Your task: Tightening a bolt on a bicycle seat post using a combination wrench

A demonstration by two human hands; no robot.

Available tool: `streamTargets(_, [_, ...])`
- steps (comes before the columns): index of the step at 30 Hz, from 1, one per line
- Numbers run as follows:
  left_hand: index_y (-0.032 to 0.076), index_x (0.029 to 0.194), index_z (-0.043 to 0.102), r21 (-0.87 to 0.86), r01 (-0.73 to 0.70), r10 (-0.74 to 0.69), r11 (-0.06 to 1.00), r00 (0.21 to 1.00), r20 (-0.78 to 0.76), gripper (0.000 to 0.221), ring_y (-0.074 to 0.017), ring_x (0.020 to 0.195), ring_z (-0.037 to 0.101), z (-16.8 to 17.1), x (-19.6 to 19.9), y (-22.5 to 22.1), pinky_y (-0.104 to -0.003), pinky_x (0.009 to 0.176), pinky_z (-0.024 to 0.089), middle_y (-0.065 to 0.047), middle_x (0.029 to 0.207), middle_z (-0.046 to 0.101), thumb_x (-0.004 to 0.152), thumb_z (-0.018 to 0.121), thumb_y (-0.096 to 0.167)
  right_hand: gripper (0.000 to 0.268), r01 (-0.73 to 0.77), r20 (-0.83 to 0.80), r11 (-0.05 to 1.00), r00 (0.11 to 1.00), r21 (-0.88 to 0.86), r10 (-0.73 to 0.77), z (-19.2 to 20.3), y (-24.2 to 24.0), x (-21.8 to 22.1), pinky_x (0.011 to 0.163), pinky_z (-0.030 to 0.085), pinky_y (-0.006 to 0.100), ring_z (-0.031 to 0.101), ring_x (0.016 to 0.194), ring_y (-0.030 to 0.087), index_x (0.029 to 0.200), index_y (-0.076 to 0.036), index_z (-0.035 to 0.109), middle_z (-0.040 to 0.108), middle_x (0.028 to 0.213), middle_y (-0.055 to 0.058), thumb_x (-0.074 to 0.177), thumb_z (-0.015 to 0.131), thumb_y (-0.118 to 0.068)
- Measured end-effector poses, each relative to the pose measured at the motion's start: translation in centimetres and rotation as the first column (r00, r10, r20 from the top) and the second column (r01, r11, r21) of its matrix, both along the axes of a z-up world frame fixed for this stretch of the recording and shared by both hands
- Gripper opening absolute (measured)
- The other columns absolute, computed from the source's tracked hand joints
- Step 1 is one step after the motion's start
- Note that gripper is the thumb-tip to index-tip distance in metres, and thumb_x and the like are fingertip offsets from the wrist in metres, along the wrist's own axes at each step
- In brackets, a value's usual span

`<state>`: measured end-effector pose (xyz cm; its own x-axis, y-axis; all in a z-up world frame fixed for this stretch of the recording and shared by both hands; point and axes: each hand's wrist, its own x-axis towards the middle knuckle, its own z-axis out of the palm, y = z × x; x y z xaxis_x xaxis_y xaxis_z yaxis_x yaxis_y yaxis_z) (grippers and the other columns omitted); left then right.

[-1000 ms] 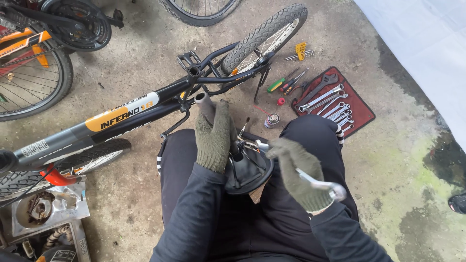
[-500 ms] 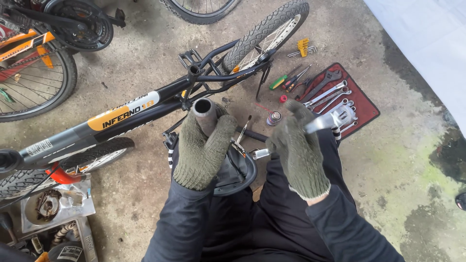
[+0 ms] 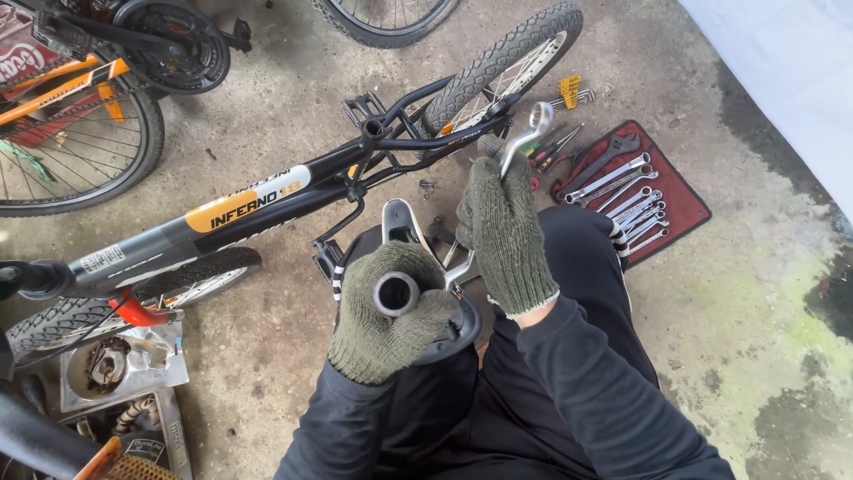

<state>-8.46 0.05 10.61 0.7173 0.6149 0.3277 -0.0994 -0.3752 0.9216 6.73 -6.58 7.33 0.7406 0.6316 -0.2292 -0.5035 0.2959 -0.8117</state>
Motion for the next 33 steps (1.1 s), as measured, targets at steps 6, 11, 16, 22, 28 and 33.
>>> streamTargets(6, [0.005,0.093,0.066,-0.080,0.191,-0.194,0.978,0.981,-0.028,0.018,-0.0144,0.065,0.068,0.9,-0.5,0.5,-0.026,0.062,0.057,-0.004,0.079,0.072,0.079,0.075,0.009,0.048,-0.020,0.240,0.988,0.969,-0.151,0.056,-0.3,0.2,0.8,0.058,0.049,0.023,0.053,0.071,0.007,0.150,-0.013,0.045,0.055,0.090,0.000,0.104,0.052,-0.026])
streamTargets(11, [0.014,0.084,0.079,0.087,-0.170,0.181,0.982,0.972,-0.151,0.019,-0.0384,0.079,0.077,0.3,0.6,-0.8,-0.046,0.072,0.063,-0.015,0.077,0.078,0.077,0.086,0.030,0.051,-0.054,0.164,0.992,0.984,-0.111,0.071,-1.9,0.7,1.8,0.059,0.048,0.023,0.050,0.071,0.006,0.151,-0.016,0.044,0.051,0.088,-0.002,0.103,0.055,-0.026])
streamTargets(16, [0.017,0.109,0.074,0.375,0.011,0.097,0.927,0.958,-0.268,0.034,-0.0362,0.098,0.072,-0.2,-1.4,0.7,-0.047,0.084,0.060,-0.011,0.100,0.073,0.081,0.084,0.034,0.029,-0.169,-0.355,0.850,0.855,0.500,0.379,-7.0,0.6,5.6,0.065,0.054,0.043,0.060,0.076,0.028,0.105,-0.004,0.064,0.059,0.084,0.009,0.105,0.058,-0.032])
streamTargets(22, [0.017,0.125,0.067,0.406,0.216,-0.033,0.888,0.911,-0.411,0.047,-0.0449,0.110,0.064,-1.2,-2.1,0.9,-0.058,0.086,0.057,-0.015,0.111,0.067,0.080,0.080,0.019,0.033,-0.192,-0.302,0.949,0.916,0.252,0.265,-9.3,2.6,4.7,0.060,0.058,0.043,0.062,0.070,0.025,0.104,-0.007,0.065,0.058,0.077,0.007,0.104,0.056,-0.038])
streamTargets(28, [0.017,0.123,0.070,0.344,0.171,-0.038,0.923,0.932,-0.361,0.044,-0.0417,0.111,0.065,-3.5,-2.7,1.6,-0.051,0.091,0.057,-0.014,0.115,0.067,0.081,0.082,0.025,0.023,-0.069,-0.269,0.993,0.959,0.093,0.092,-11.5,2.5,4.7,0.063,0.062,0.044,0.064,0.072,0.026,0.124,-0.018,0.063,0.057,0.077,0.008,0.103,0.062,-0.028])
streamTargets(33, [0.002,0.121,0.068,0.376,0.106,-0.023,0.921,0.976,-0.218,0.049,-0.0545,0.112,0.062,-4.2,-2.5,1.6,-0.062,0.088,0.055,-0.032,0.113,0.065,0.078,0.086,0.017,0.007,-0.064,-0.393,0.975,0.908,0.214,0.146,-11.0,1.8,4.3,0.077,0.065,0.051,0.070,0.082,0.034,0.107,-0.013,0.066,0.064,0.082,0.014,0.101,0.064,-0.017])
